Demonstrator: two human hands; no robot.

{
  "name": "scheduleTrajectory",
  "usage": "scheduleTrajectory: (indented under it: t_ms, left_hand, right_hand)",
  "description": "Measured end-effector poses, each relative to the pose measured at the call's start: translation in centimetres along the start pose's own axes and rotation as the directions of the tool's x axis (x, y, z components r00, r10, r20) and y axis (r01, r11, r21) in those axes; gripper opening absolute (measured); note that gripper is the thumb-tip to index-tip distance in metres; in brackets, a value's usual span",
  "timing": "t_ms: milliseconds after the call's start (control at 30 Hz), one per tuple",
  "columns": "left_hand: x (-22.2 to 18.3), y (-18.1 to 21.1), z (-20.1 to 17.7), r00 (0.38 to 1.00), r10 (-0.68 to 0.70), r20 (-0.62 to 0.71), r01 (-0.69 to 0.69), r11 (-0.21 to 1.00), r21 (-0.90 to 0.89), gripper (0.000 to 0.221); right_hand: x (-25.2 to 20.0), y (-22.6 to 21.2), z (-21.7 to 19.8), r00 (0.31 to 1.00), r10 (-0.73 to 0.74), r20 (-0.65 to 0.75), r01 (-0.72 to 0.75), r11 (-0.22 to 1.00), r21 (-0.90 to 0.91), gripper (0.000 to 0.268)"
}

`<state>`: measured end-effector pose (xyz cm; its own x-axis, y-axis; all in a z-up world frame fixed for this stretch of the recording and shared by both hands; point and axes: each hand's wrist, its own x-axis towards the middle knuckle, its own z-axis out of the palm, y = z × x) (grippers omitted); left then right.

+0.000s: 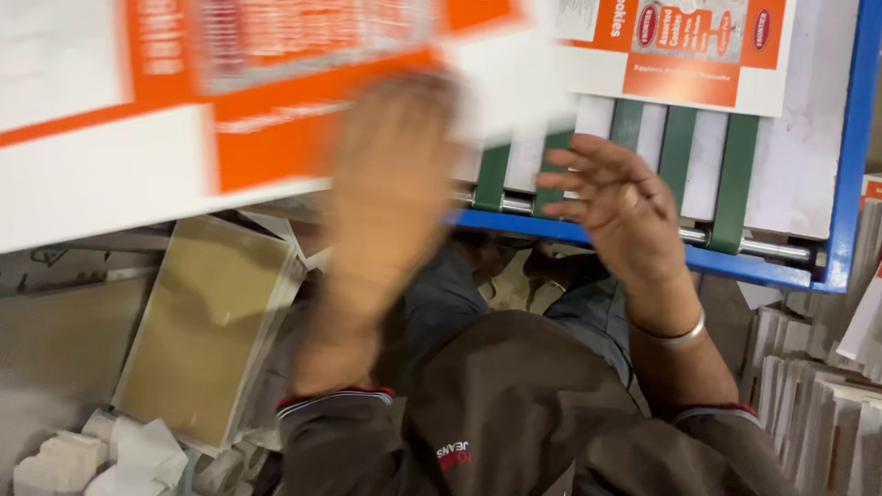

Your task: The person picks up paper sheets from a stack and feeds them one by one into the intake rollers of a printing or processing machine.

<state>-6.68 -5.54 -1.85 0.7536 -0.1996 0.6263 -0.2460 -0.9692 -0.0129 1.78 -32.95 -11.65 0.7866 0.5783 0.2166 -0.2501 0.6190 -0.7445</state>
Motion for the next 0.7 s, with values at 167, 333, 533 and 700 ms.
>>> scheduleTrajectory:
  t_ms: [167, 333, 533, 700]
  left_hand:
    - [3.2, 9.8, 0.4, 0.968, 0.196, 0.154, -0.196, 0.980, -0.014, 0.046]
    - [-0.6, 8.0, -5.8, 0.973, 0.154, 0.169, -0.103, 0.955, -0.278, 0.057]
    - [-1.3, -2.2, -7.1, 0.983, -0.149, 0.106, 0.122, 0.967, 0.225, 0.061]
    - [-1.6, -6.9, -6.3, 0.979, -0.191, 0.069, 0.169, 0.954, 0.249, 0.040]
  right_hand:
    - [0.2, 0.5, 1.6, 0.903, 0.087, -0.421, -0.034, 0.991, 0.130, 0.043]
    - [-0.2, -1.4, -6.9, 0.873, -0.112, -0.474, 0.132, 0.991, 0.009, 0.045]
    - [-4.2, -2.4, -20.0, 0.718, -0.295, -0.630, 0.280, 0.952, -0.126, 0.051]
    - [-7.5, -3.2, -24.8, 0.477, -0.415, -0.775, 0.266, 0.908, -0.323, 0.040]
